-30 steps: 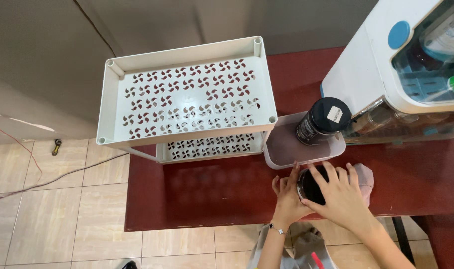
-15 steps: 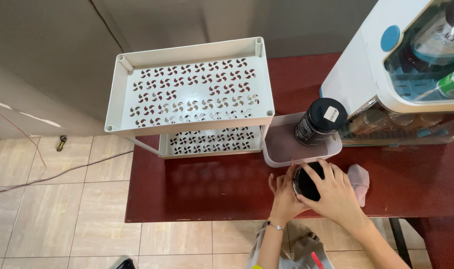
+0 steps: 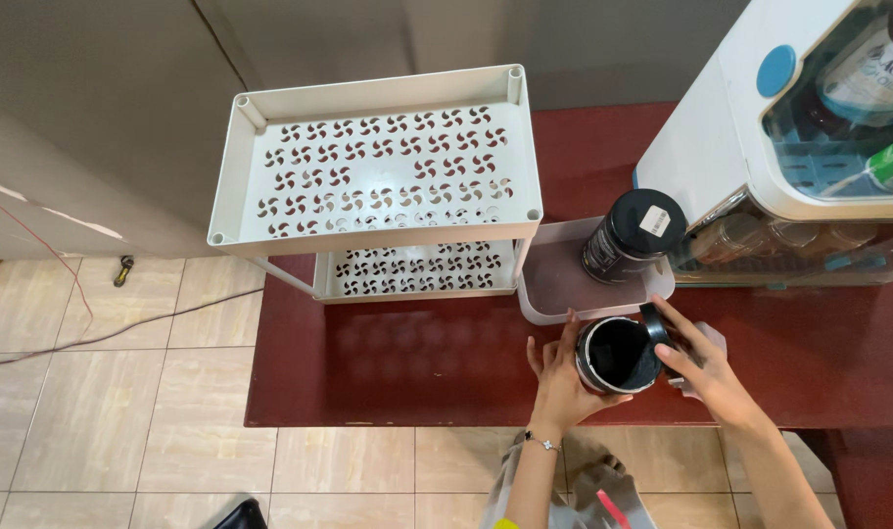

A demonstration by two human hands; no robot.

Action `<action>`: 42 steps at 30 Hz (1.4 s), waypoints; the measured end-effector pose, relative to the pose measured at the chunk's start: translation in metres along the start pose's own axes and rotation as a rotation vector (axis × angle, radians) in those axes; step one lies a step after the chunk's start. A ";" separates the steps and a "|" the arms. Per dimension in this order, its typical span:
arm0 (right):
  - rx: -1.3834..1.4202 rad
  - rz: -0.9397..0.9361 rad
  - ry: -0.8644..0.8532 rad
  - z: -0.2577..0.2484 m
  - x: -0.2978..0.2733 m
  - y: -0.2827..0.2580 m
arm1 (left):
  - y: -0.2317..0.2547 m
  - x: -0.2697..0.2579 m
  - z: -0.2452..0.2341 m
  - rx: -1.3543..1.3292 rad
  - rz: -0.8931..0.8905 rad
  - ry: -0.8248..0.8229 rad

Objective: The person wipes the exterior of two black supplement containers with a cloth on a red table, then places them into a small plastic bin. The person also opens a silver travel mug and places it on the table.

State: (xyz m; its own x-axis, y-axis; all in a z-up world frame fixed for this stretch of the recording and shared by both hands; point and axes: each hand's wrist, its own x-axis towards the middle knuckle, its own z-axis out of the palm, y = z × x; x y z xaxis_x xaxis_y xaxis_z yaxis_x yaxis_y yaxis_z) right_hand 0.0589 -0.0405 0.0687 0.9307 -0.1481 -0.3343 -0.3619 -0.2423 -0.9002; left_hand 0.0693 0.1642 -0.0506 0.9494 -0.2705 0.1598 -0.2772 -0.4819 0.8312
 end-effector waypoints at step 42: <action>-0.729 -0.702 -0.299 0.033 0.012 -0.038 | -0.007 0.003 -0.003 -0.030 0.051 -0.039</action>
State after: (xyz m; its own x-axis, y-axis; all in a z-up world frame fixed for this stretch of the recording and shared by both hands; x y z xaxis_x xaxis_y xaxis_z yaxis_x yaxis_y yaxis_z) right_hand 0.0850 -0.0010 0.0892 0.8830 0.4665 0.0521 0.4110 -0.7145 -0.5662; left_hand 0.0751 0.1697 -0.0544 0.9274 -0.3268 0.1818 -0.3200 -0.4418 0.8381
